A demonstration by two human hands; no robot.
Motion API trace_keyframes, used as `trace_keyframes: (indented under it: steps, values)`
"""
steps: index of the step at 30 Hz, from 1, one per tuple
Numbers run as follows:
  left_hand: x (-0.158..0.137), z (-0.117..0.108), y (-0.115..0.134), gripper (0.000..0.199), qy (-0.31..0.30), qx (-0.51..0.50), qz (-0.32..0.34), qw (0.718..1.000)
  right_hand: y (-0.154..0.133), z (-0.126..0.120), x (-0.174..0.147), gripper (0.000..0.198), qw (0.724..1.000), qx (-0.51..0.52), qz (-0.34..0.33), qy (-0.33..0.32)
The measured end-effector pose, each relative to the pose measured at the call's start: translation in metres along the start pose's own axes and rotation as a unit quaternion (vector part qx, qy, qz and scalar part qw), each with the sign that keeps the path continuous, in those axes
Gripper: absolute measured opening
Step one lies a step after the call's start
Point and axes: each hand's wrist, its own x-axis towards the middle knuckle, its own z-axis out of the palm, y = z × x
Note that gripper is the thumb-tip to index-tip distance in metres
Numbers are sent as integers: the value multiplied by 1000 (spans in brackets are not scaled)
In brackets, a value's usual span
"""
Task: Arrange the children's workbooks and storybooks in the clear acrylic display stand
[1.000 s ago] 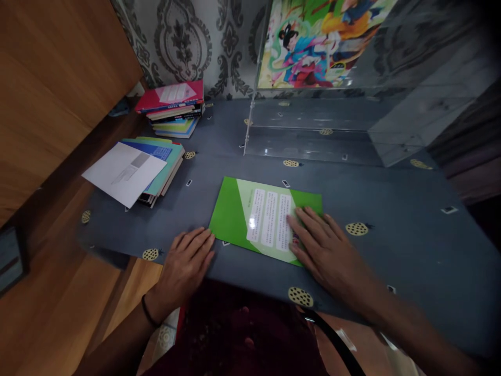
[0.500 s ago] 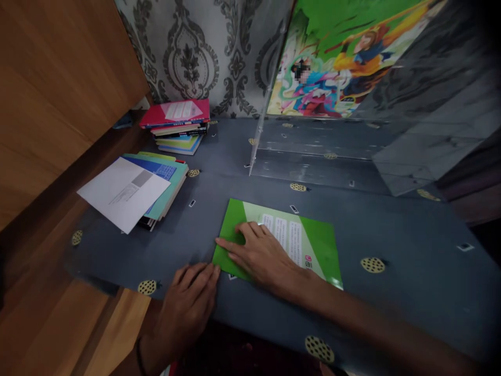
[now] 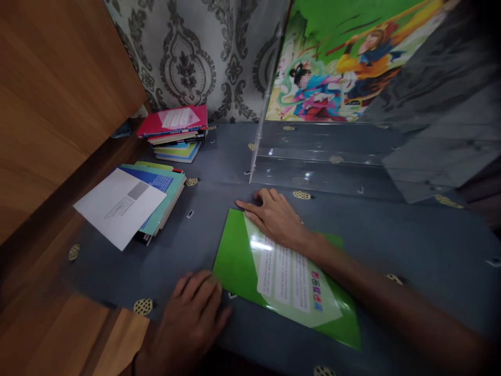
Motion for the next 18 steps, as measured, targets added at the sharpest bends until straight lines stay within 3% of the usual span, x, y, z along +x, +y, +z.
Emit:
trace_keyframes:
  steps: [3,8,11,15,18]
  values:
    - [28,6,8,28,-72,-13,43,996,12,-9,-2,50,993,114,13,-12]
    - [59,28,23,44,-134,0,136,982,42,-37,-29,49,942,331,60,-23]
    - [62,32,25,41,-123,55,198,971,52,-46,-51,49,923,374,83,-25]
    - [60,24,25,29,-51,118,285,950,53,-50,-65,46,912,396,93,-50]
    - [65,19,21,24,-34,85,287,954,51,-57,-64,47,916,386,81,-72]
